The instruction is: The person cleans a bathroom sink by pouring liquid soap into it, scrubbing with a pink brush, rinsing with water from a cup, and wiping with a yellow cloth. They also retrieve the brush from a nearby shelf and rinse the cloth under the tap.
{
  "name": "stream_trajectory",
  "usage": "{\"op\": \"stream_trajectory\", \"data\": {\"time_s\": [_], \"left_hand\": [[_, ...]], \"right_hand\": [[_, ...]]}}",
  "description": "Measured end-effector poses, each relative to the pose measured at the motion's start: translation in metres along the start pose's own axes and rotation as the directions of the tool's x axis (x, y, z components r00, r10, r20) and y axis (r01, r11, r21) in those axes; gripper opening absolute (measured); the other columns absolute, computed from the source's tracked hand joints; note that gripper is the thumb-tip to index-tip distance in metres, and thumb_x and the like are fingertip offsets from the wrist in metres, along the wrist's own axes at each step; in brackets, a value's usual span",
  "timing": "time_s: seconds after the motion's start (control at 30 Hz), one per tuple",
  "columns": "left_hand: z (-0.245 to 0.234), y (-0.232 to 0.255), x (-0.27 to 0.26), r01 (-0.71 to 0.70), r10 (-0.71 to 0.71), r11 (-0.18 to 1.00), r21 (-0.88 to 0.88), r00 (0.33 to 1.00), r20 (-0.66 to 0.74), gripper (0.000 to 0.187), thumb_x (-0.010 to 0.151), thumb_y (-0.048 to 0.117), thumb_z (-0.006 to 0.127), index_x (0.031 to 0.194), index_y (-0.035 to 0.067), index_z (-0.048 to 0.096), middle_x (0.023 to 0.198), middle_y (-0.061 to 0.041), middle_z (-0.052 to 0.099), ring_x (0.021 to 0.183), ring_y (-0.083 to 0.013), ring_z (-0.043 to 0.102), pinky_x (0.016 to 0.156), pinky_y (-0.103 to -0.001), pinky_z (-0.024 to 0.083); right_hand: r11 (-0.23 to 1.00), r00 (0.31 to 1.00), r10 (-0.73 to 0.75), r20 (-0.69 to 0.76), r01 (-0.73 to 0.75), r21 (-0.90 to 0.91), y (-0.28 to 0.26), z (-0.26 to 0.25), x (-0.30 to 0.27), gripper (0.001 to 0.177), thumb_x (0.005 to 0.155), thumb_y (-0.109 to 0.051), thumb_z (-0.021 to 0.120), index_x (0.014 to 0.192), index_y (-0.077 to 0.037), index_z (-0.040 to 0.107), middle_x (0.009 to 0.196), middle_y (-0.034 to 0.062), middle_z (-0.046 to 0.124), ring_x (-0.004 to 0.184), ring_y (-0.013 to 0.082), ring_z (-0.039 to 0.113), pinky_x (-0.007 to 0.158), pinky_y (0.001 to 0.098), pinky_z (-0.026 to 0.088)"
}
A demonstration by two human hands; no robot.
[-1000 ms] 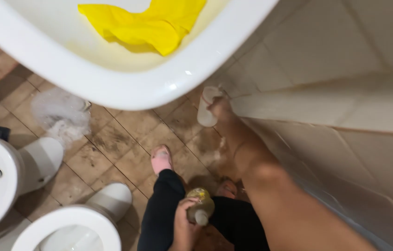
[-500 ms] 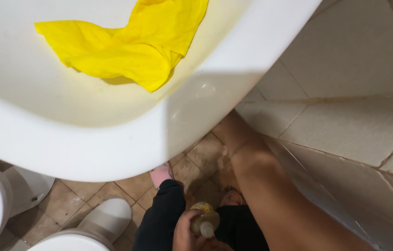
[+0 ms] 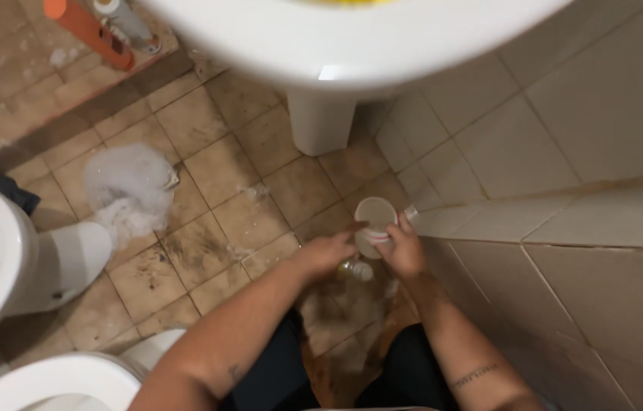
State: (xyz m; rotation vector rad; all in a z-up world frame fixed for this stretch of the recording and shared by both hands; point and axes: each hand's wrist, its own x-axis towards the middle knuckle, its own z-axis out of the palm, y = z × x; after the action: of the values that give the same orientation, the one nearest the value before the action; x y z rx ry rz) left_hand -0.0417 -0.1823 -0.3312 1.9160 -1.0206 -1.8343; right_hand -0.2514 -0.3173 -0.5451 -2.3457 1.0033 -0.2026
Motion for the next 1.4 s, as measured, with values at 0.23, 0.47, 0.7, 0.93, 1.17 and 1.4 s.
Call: {"op": "stream_trajectory", "data": {"time_s": [0.23, 0.47, 0.7, 0.93, 1.17, 1.4], "left_hand": [[0.038, -0.138, 0.141, -0.558, 0.635, 0.526, 0.642, 0.760, 0.140, 0.064, 0.057, 0.023, 0.097, 0.109, 0.011, 0.061, 0.142, -0.010, 0.050, 0.096, -0.0392, 0.072, 0.087, -0.046, 0.062], [0.043, -0.098, 0.080, -0.531, 0.592, 0.576, 0.622, 0.795, 0.130, 0.057, 0.068, 0.029, 0.092, 0.110, 0.010, 0.060, 0.117, -0.008, 0.057, 0.092, -0.0425, 0.072, 0.082, -0.055, 0.061], [0.046, -0.078, 0.024, -0.586, 0.634, 0.643, 0.494, 0.768, 0.086, 0.055, 0.071, 0.026, 0.089, 0.115, 0.012, 0.060, 0.122, -0.008, 0.057, 0.099, -0.0433, 0.070, 0.083, -0.053, 0.061], [0.042, -0.050, -0.016, -0.484, 0.491, 0.706, 0.517, 0.861, 0.135, 0.051, 0.070, 0.025, 0.090, 0.114, 0.017, 0.064, 0.131, -0.005, 0.061, 0.100, -0.0438, 0.072, 0.085, -0.054, 0.063], [0.034, -0.063, -0.010, -0.412, 0.493, 0.741, 0.531, 0.870, -0.012, 0.060, 0.061, 0.018, 0.094, 0.115, 0.021, 0.067, 0.156, -0.004, 0.041, 0.111, -0.0439, 0.070, 0.093, -0.056, 0.062], [0.017, -0.073, -0.037, -0.475, 0.588, 0.728, 0.494, 0.803, -0.093, 0.039, 0.071, 0.007, 0.081, 0.107, 0.010, 0.067, 0.162, -0.008, 0.039, 0.126, -0.0286, 0.066, 0.087, -0.046, 0.061]], "right_hand": [[0.983, 0.984, -0.177, 0.024, 0.176, 0.049, -0.026, -0.009, -0.033, 0.038, 0.073, -0.029, 0.088, 0.098, -0.016, 0.064, 0.153, 0.0169, 0.052, 0.118, 0.0424, 0.064, 0.091, 0.0448, 0.058], [0.813, 0.956, -0.293, 0.010, 0.244, 0.529, -0.007, -0.010, -0.046, 0.074, 0.073, -0.018, 0.091, 0.125, -0.012, 0.039, 0.161, 0.0220, 0.031, 0.127, 0.0433, 0.057, 0.102, 0.0440, 0.051], [0.700, 0.988, -0.114, 0.099, 0.009, 0.714, -0.044, 0.001, -0.063, 0.137, 0.042, -0.009, 0.099, 0.157, -0.006, 0.025, 0.153, 0.0276, 0.043, 0.136, 0.0431, 0.051, 0.115, 0.0551, 0.042], [0.704, 0.990, -0.142, -0.017, 0.113, 0.701, -0.045, -0.003, -0.068, 0.138, 0.036, -0.028, 0.102, 0.155, -0.007, 0.035, 0.145, 0.0224, 0.056, 0.131, 0.0411, 0.057, 0.114, 0.0535, 0.045], [0.823, 0.971, 0.072, -0.227, 0.071, 0.564, -0.029, 0.047, -0.064, 0.124, 0.040, -0.041, 0.099, 0.148, -0.012, 0.044, 0.128, 0.0164, 0.067, 0.112, 0.0378, 0.069, 0.097, 0.0515, 0.057], [0.767, 0.850, 0.493, -0.187, -0.322, 0.555, 0.015, 0.105, 0.010, 0.116, 0.044, -0.041, 0.100, 0.142, -0.010, 0.045, 0.132, 0.0141, 0.065, 0.116, 0.0299, 0.064, 0.090, 0.0388, 0.053]]}}
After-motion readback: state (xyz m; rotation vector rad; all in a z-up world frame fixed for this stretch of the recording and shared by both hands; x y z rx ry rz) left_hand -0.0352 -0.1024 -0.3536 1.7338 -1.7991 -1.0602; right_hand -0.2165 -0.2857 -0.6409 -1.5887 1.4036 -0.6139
